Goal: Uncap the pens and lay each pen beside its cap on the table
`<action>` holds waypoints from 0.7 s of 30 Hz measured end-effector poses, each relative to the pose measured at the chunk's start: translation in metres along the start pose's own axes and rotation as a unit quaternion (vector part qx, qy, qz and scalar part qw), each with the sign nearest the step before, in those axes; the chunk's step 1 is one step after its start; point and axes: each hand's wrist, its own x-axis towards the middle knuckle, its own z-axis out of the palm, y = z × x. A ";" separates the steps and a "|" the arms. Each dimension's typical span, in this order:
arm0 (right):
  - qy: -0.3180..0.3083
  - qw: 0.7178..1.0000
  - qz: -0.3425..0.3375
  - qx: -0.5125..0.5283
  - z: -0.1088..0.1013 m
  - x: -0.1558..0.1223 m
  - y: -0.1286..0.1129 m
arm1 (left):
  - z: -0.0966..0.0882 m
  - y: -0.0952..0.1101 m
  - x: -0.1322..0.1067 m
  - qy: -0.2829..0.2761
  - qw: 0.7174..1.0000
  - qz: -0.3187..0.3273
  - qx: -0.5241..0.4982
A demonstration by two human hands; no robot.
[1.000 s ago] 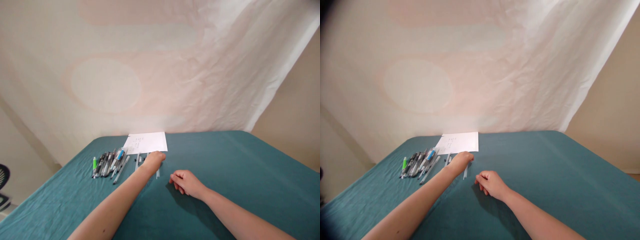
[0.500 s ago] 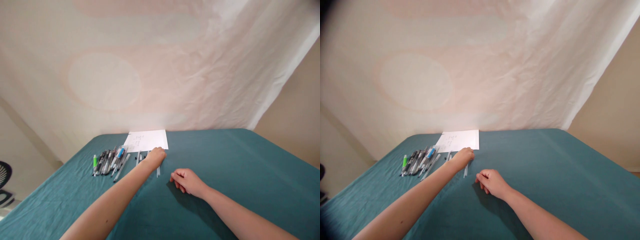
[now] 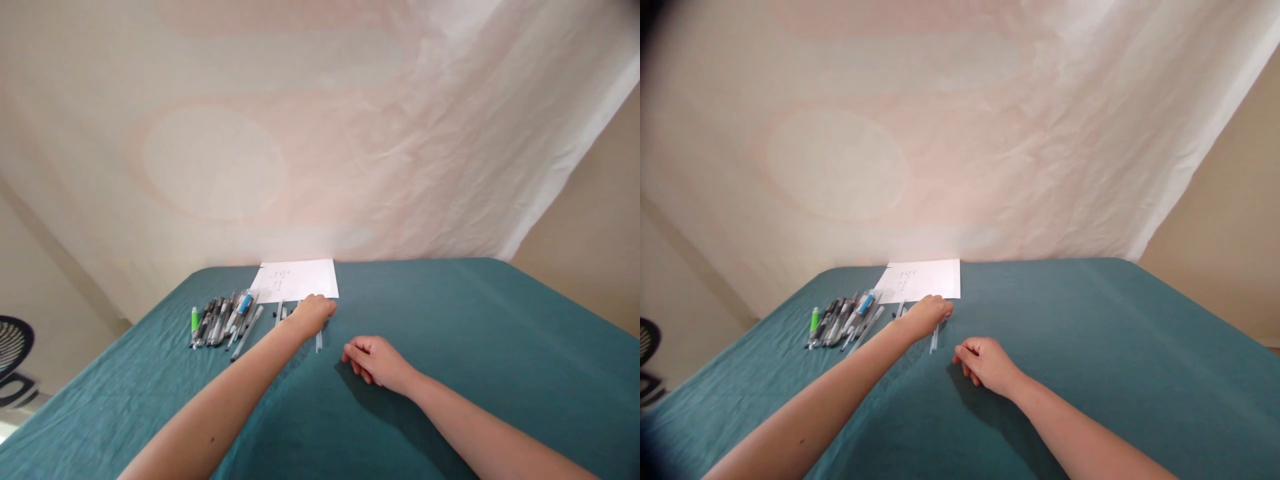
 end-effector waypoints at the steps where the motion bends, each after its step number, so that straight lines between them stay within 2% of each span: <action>1: 0.000 1.000 0.001 0.000 0.000 0.000 0.000 | -0.002 0.001 -0.001 0.002 1.000 -0.004 -0.001; 4: 0.001 1.000 0.002 0.000 0.000 -0.001 -0.001 | -0.011 0.001 -0.011 0.018 0.999 -0.032 0.000; 6: -0.001 1.000 0.002 0.001 0.001 -0.001 -0.001 | -0.021 -0.009 -0.024 0.034 0.997 -0.073 0.005; 9: -0.004 1.000 -0.002 0.006 0.001 0.000 0.001 | -0.036 -0.038 -0.053 0.048 0.984 -0.170 0.022; 12: 0.001 1.000 -0.003 0.002 0.001 0.000 0.002 | -0.044 -0.071 -0.088 0.034 0.958 -0.282 0.038; 15: -0.001 1.000 -0.001 0.001 0.001 -0.001 -0.001 | -0.036 -0.086 -0.114 -0.009 0.931 -0.364 0.042; 17: -0.004 1.000 0.002 0.004 0.001 -0.003 -0.004 | -0.023 -0.083 -0.123 -0.031 0.919 -0.390 0.043; 21: -0.001 1.000 0.008 0.007 0.002 -0.005 -0.007 | -0.004 -0.069 -0.126 -0.042 0.914 -0.402 0.041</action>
